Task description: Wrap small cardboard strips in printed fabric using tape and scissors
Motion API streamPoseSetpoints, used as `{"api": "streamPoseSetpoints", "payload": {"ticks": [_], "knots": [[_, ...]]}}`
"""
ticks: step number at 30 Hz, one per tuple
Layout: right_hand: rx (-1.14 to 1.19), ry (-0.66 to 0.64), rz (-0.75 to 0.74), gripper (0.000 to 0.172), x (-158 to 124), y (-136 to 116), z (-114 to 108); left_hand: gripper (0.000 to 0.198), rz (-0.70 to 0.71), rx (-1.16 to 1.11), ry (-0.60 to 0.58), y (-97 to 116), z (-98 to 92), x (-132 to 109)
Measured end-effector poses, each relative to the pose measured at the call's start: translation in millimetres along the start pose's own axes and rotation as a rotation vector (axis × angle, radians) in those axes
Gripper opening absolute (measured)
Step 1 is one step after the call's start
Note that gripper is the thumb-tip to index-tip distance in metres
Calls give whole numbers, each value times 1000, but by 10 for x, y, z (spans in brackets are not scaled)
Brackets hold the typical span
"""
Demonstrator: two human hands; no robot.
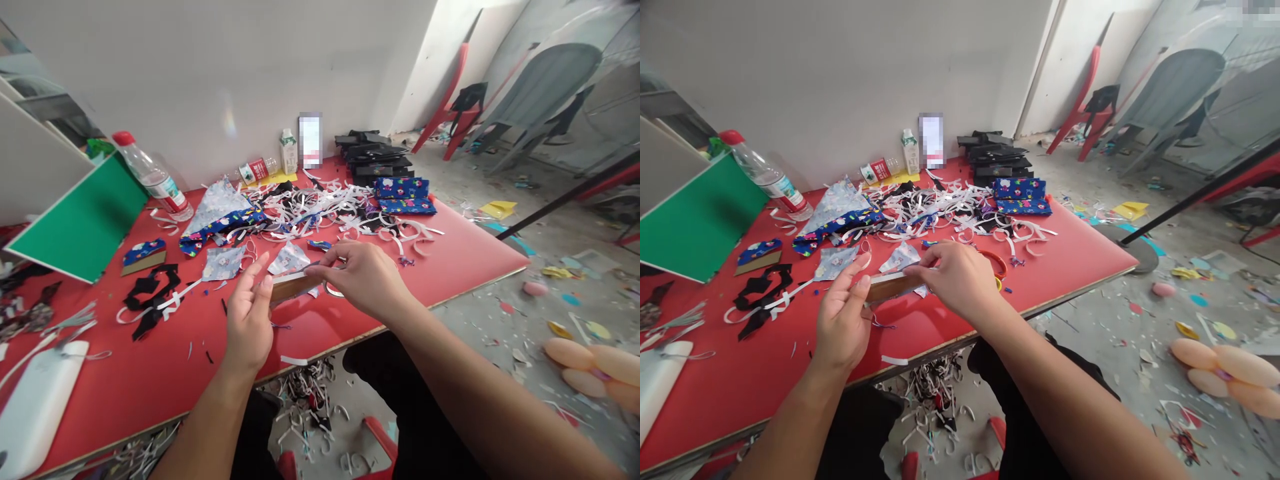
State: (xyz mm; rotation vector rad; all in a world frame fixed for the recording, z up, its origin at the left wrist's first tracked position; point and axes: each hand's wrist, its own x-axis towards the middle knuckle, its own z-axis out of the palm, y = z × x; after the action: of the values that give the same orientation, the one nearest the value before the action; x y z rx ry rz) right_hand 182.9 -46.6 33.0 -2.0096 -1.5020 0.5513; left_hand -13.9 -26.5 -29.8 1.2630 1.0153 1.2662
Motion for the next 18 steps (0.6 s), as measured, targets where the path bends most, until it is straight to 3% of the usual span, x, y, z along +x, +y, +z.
{"api": "streamPoseSetpoints", "payload": {"ticks": [6, 11, 18], "knots": [[-32, 30, -32, 23, -5, 3, 30, 45, 26, 13, 2, 13, -5, -10], [-37, 37, -60, 21, -16, 12, 48, 49, -43, -28, -46, 20, -18, -12], [-34, -1, -44, 26, 12, 34, 57, 52, -97, 5, -23, -46, -37, 7]]}}
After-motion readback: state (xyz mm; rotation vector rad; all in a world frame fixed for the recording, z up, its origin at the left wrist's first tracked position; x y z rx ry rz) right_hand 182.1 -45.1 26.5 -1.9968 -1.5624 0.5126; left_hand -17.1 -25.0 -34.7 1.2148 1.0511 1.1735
